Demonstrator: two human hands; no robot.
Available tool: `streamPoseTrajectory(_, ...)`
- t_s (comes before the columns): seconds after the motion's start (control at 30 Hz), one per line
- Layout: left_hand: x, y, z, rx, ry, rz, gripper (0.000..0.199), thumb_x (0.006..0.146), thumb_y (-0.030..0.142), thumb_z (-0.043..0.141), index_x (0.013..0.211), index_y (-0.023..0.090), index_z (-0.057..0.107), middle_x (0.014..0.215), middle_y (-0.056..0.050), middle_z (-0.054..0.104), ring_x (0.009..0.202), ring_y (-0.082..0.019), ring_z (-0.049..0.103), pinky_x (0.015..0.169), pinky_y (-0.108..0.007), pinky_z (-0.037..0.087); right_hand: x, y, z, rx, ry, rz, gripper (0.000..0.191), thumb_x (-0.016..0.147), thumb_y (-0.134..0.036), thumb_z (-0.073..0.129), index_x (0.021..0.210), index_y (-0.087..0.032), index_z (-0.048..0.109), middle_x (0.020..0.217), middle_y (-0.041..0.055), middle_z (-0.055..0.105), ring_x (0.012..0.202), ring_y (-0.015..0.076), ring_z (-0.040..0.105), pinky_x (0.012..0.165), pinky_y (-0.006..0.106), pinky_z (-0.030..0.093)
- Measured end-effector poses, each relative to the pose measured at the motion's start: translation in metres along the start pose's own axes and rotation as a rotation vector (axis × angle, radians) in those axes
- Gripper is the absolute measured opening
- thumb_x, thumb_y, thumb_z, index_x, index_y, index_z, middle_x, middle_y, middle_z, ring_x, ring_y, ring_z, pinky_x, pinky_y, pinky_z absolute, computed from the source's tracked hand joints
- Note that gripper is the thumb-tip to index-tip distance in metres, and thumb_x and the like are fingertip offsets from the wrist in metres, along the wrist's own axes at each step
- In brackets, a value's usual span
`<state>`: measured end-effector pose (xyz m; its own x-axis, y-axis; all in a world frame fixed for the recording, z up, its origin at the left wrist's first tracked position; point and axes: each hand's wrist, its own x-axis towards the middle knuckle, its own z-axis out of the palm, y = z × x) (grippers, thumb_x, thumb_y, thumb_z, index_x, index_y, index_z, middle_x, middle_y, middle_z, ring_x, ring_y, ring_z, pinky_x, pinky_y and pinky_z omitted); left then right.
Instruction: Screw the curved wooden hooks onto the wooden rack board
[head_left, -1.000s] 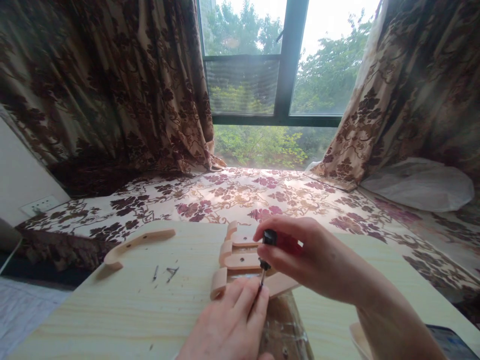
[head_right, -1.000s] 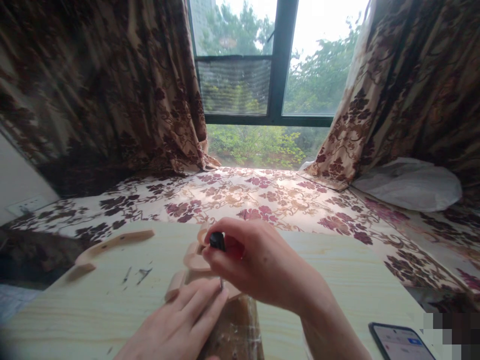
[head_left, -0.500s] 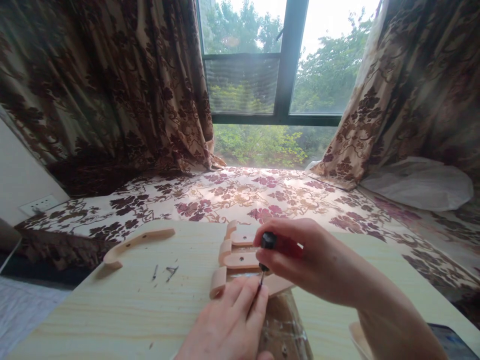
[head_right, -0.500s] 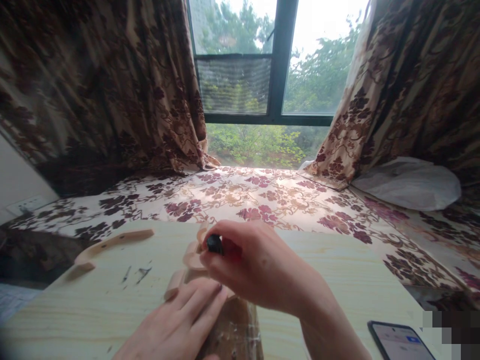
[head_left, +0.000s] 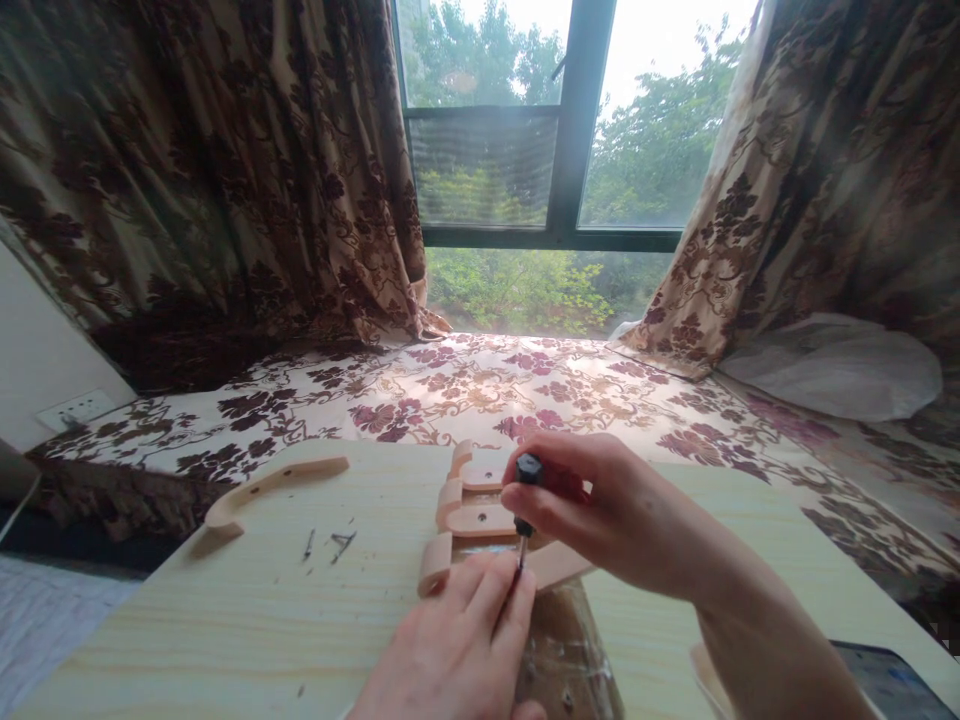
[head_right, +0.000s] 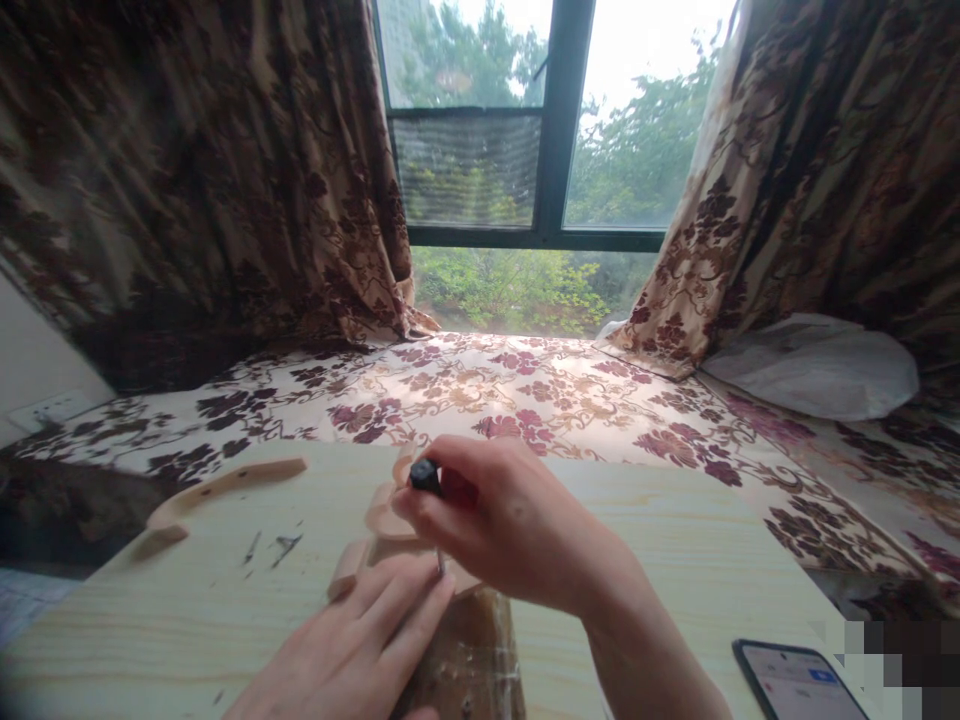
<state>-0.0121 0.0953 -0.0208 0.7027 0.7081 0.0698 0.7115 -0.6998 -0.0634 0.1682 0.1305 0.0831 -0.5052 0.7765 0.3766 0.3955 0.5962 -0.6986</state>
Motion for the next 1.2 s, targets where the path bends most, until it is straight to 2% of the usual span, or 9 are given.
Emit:
streamPoseTrajectory(0.13,0.000,0.000,-0.001,-0.020,-0.014,-0.015,0.081,0.067,0.026,0.065,0.140,0.017,0.032,0.139,-0.015,0.044,0.125,-0.033,0.041,0.093,-0.042,0.046,0.001,0.002,0.001,-0.054,0.034,0.044,0.021,0.089,-0.029,0.049,0.073,-0.016,0.053,0.064,-0.0040,0.045,0.056,0.0074,0.033,0.049,0.022,0.029)
streamPoseTrajectory(0.3,-0.001,0.000,-0.001,-0.060,-0.037,-0.043,0.077,0.070,0.026,0.059,0.141,0.019,0.030,0.140,-0.013,0.042,0.127,-0.031,0.039,0.094,-0.040,0.045,-0.002,-0.001,-0.002,0.024,-0.025,0.040,0.009,0.085,-0.023,0.053,0.090,-0.018,0.060,0.067,-0.0044,0.048,0.055,0.0068,0.035,0.048,0.019,0.030)
streamPoseTrajectory(0.43,-0.001,0.001,-0.003,-0.040,-0.034,-0.041,0.078,0.067,0.023,0.060,0.140,0.019,0.031,0.139,-0.014,0.043,0.126,-0.031,0.040,0.093,-0.041,0.046,-0.001,-0.002,-0.003,0.016,-0.031,0.035,0.012,0.087,-0.023,0.050,0.080,-0.016,0.057,0.066,-0.0032,0.047,0.057,0.0074,0.034,0.049,0.020,0.030)
streamPoseTrajectory(0.7,0.000,0.001,-0.005,-0.028,-0.059,-0.047,0.078,0.067,0.022,0.061,0.139,0.019,0.032,0.139,-0.013,0.044,0.126,-0.032,0.040,0.093,-0.041,0.047,0.002,0.007,0.003,-0.084,0.080,0.038,0.022,0.089,-0.032,0.049,0.073,-0.017,0.049,0.065,-0.0037,0.043,0.057,0.0081,0.035,0.051,0.022,0.030)
streamPoseTrajectory(0.87,-0.002,-0.001,-0.001,-0.010,-0.048,-0.034,0.079,0.067,0.021,0.059,0.141,0.020,0.029,0.140,-0.014,0.042,0.126,-0.032,0.040,0.091,-0.042,0.048,0.000,0.006,0.002,-0.001,0.049,0.023,0.010,0.088,-0.025,0.050,0.094,-0.019,0.055,0.068,-0.0042,0.050,0.055,0.0071,0.038,0.049,0.020,0.032)
streamPoseTrajectory(0.97,-0.003,-0.001,0.001,-0.015,-0.025,-0.034,0.079,0.068,0.021,0.058,0.141,0.019,0.029,0.141,-0.014,0.041,0.127,-0.033,0.039,0.090,-0.042,0.048,0.000,0.003,0.001,-0.024,0.028,0.011,0.006,0.087,-0.022,0.051,0.086,-0.018,0.055,0.071,-0.0030,0.051,0.056,0.0070,0.038,0.051,0.020,0.032)
streamPoseTrajectory(1.07,-0.002,0.000,0.000,-0.021,-0.036,-0.035,0.079,0.067,0.021,0.059,0.141,0.019,0.030,0.140,-0.014,0.042,0.127,-0.032,0.039,0.091,-0.041,0.047,0.002,0.001,0.001,-0.083,0.046,0.011,0.015,0.088,-0.025,0.049,0.075,-0.017,0.050,0.066,-0.0034,0.046,0.058,0.0079,0.037,0.052,0.022,0.031)
streamPoseTrajectory(1.2,0.002,0.003,-0.011,-0.050,-0.079,-0.058,0.079,0.067,0.022,0.060,0.140,0.018,0.031,0.140,-0.015,0.042,0.127,-0.032,0.040,0.093,-0.043,0.047,0.002,0.004,0.004,-0.118,0.066,0.039,0.015,0.088,-0.030,0.050,0.078,-0.018,0.050,0.066,-0.0034,0.046,0.058,0.0087,0.038,0.052,0.023,0.030)
